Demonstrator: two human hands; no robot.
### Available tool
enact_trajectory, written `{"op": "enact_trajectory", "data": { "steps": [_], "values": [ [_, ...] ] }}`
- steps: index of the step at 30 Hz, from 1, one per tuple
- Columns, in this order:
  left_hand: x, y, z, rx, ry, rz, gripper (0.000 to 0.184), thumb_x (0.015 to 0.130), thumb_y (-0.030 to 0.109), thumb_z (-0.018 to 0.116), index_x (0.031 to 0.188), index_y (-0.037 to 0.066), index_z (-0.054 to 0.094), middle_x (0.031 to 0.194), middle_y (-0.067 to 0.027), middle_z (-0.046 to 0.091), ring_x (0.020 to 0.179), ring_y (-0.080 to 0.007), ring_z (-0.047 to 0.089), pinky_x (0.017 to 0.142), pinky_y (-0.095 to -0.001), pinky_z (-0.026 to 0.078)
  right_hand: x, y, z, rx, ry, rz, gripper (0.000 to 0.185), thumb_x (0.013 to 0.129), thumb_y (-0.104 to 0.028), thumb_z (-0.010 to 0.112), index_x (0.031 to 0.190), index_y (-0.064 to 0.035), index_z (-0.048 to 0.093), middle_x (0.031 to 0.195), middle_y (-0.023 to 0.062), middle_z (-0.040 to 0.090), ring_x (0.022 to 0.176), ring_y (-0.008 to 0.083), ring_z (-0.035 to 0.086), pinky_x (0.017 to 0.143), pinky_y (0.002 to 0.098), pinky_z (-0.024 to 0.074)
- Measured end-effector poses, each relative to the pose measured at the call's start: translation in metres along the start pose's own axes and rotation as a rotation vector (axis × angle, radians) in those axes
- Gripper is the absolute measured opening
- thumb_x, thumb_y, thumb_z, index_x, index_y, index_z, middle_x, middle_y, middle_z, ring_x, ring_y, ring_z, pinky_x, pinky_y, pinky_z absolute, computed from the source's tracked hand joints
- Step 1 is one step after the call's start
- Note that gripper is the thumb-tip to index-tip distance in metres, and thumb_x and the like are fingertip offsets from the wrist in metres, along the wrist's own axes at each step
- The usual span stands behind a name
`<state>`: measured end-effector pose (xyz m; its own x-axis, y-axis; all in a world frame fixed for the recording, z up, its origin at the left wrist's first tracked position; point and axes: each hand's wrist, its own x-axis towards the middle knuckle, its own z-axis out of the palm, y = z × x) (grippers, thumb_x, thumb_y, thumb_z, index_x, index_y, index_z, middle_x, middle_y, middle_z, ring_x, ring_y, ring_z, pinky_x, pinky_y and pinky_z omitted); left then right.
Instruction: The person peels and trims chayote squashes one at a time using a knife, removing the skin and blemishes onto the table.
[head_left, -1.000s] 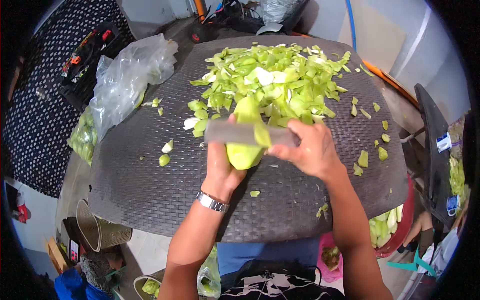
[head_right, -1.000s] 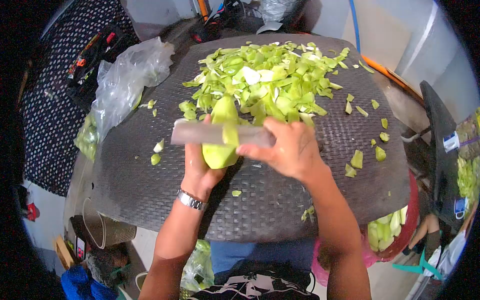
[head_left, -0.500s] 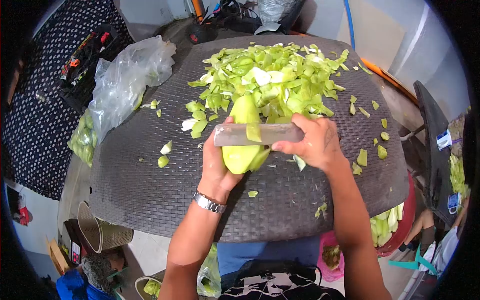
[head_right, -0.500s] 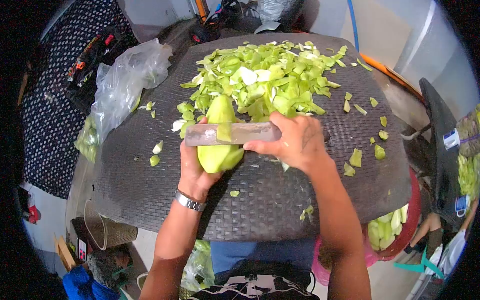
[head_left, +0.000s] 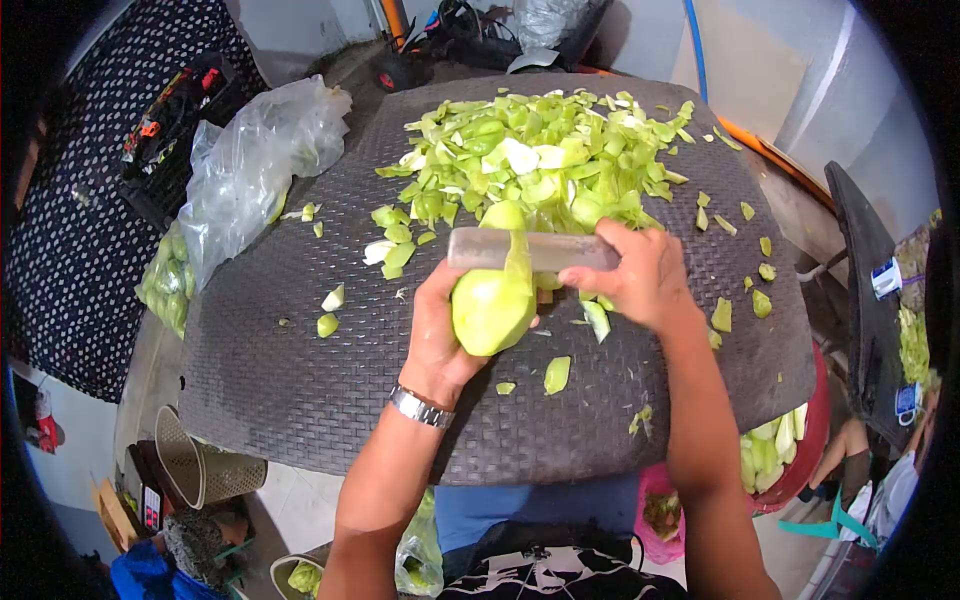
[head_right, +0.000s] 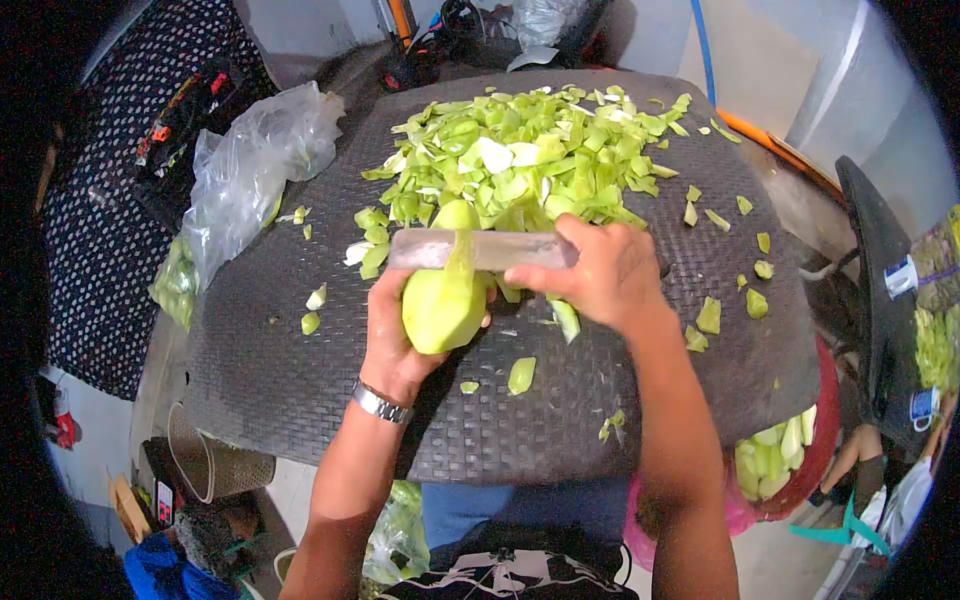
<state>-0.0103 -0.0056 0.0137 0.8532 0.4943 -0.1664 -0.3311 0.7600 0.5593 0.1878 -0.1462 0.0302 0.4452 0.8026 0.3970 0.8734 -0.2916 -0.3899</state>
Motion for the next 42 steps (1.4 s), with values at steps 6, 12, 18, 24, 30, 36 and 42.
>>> {"op": "enact_trajectory", "data": {
  "steps": [6, 12, 18, 24, 30, 36, 42],
  "values": [
    [-0.001, 0.008, -0.002, 0.088, -0.023, -0.063, 0.056, 0.103, 0.041, 0.057, 0.139, -0.002, 0.057, 0.120, -0.0226, 0.070, 0.092, -0.0390, 0.074, 0.074, -0.0473, 0.066, 0.008, 0.032, -0.017, 0.040, -0.100, 0.412, 0.071, 0.082, -0.072, 0.072, 0.075, -0.0018, 0.067, 0.069, 0.0186, 0.066, 0.067, 0.0329, 0.067, 0.066, 0.0462, 0.0519],
    [0.006, 0.005, -0.008, 0.056, -0.057, -0.044, 0.058, 0.103, 0.043, 0.055, 0.140, -0.002, 0.056, 0.120, -0.0221, 0.070, 0.094, -0.0386, 0.073, 0.075, -0.0481, 0.065, 0.003, -0.011, -0.016, 0.247, -0.074, 0.188, 0.068, 0.085, -0.065, 0.076, 0.071, -0.0003, 0.062, 0.063, 0.0176, 0.061, 0.059, 0.0311, 0.063, 0.060, 0.0426, 0.0495],
    [0.009, 0.003, -0.024, -0.149, -0.023, -0.135, 0.063, 0.102, 0.049, 0.055, 0.141, 0.000, 0.057, 0.126, -0.0230, 0.069, 0.106, -0.0389, 0.072, 0.087, -0.0510, 0.063, -0.010, -0.035, -0.005, 0.226, -0.071, -0.062, 0.064, 0.079, -0.063, 0.082, 0.084, -0.0020, 0.065, 0.064, 0.0163, 0.063, 0.062, 0.0337, 0.070, 0.061, 0.0434, 0.0538],
    [0.005, 0.004, -0.015, -0.238, -0.205, -0.181, 0.065, 0.105, 0.052, 0.051, 0.144, 0.001, 0.056, 0.130, -0.0236, 0.068, 0.114, -0.0360, 0.071, 0.101, -0.0486, 0.059, -0.016, -0.050, 0.002, 0.242, -0.051, -0.233, 0.068, 0.071, -0.066, 0.087, 0.082, -0.0036, 0.061, 0.064, 0.0135, 0.065, 0.061, 0.0350, 0.071, 0.058, 0.0431, 0.0546],
    [0.006, 0.001, -0.011, -0.159, -0.135, -0.075, 0.062, 0.107, 0.051, 0.047, 0.145, 0.003, 0.055, 0.133, -0.0197, 0.068, 0.118, -0.0331, 0.069, 0.106, -0.0493, 0.054, -0.019, -0.057, -0.001, 0.159, -0.111, -0.257, 0.082, 0.072, -0.080, 0.076, 0.104, -0.0041, 0.070, 0.072, 0.0147, 0.072, 0.069, 0.0391, 0.074, 0.072, 0.0505, 0.0573],
    [0.005, -0.001, -0.013, -0.169, -0.202, -0.064, 0.060, 0.107, 0.050, 0.048, 0.145, 0.005, 0.056, 0.131, -0.0187, 0.068, 0.119, -0.0337, 0.068, 0.109, -0.0508, 0.052, -0.019, -0.056, 0.002, 0.173, -0.121, -0.260, 0.084, 0.071, -0.081, 0.076, 0.104, -0.0043, 0.071, 0.072, 0.0148, 0.072, 0.068, 0.0384, 0.074, 0.072, 0.0507, 0.0572],
    [0.009, 0.000, -0.024, -0.220, -0.249, -0.035, 0.064, 0.104, 0.049, 0.051, 0.149, 0.003, 0.052, 0.135, -0.0184, 0.065, 0.121, -0.0340, 0.065, 0.107, -0.0513, 0.052, -0.012, -0.040, -0.003, 0.138, -0.110, -0.133, 0.077, 0.070, -0.082, 0.076, 0.082, -0.0063, 0.066, 0.070, 0.0159, 0.071, 0.067, 0.0388, 0.073, 0.072, 0.0503, 0.0565]
  ]
}}
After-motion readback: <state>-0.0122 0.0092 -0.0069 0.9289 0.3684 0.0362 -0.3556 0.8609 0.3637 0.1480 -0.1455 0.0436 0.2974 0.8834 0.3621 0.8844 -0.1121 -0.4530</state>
